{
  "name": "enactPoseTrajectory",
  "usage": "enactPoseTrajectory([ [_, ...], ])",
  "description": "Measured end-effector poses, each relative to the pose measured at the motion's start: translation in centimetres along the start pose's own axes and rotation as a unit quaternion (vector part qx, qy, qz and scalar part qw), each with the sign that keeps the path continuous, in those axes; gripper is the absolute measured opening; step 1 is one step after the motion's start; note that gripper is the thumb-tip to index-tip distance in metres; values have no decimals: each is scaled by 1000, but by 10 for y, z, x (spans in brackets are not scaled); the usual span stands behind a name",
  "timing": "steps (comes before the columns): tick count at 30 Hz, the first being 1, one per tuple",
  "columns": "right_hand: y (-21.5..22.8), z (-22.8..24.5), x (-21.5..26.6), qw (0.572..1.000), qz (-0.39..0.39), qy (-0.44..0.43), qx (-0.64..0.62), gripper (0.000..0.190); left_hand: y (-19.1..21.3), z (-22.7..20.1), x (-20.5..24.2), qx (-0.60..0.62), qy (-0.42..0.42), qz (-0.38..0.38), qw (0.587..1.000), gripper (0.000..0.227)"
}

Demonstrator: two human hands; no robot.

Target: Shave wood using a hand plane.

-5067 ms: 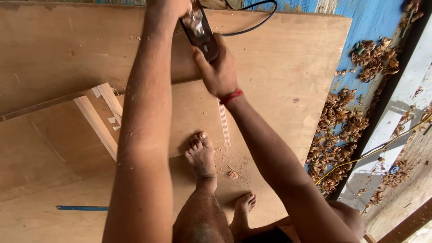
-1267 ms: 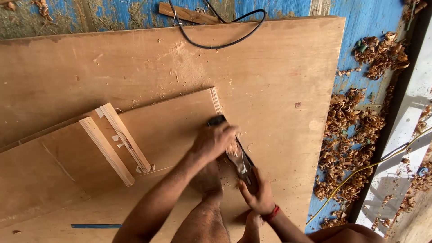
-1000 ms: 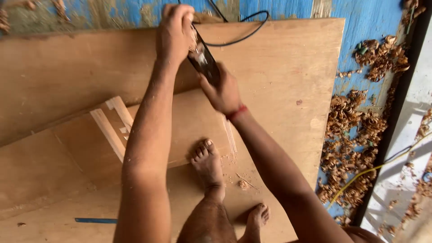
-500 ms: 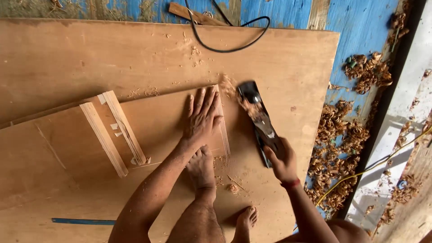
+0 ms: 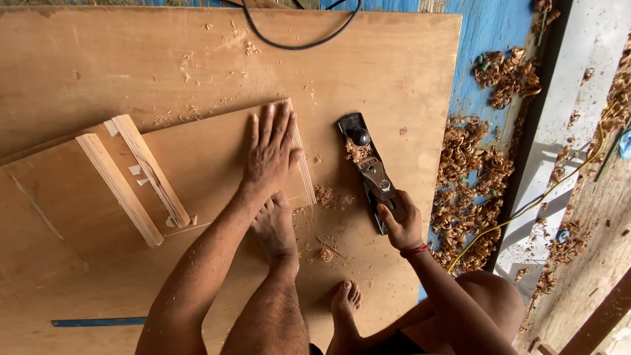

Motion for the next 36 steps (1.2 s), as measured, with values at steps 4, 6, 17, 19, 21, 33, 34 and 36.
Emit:
enactPoseTrajectory([
  [4,0,4,1,1000,0,11,19,49,-8,-43,47,-30,1,90,995,86],
  [6,0,2,1,1000,1,7,5,53,-18,-66,76,-119,-4,216,969,93],
  [17,-1,-7,5,999,-17,-31,23,61,-62,-87,128,-125,-20,249,960,103],
  [19,1,-9,5,999,-20,-30,26,62,-64,-87,132,-125,-30,249,960,102],
  [21,1,-14,5,999,-23,-31,18,61,-49,-86,133,-113,-34,179,977,91],
  [33,1,-15,4,998,-26,-38,30,59,8,4,24,-58,48,72,995,87],
  [34,2,-14,5,998,-27,-38,30,59,7,3,23,-59,48,71,995,87],
  [36,2,-15,4,997,-26,-51,45,58,5,-1,20,-18,22,77,997,88],
])
Point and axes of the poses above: each hand's wrist, its own x-axis away from the middle knuckle, its own y-axis out of the back of the hand, z = x × y, the point moved 10 cm from there along -x, towards the middle knuckle, and after that the axes turned 12 degrees about z, right-handed, at the moved point
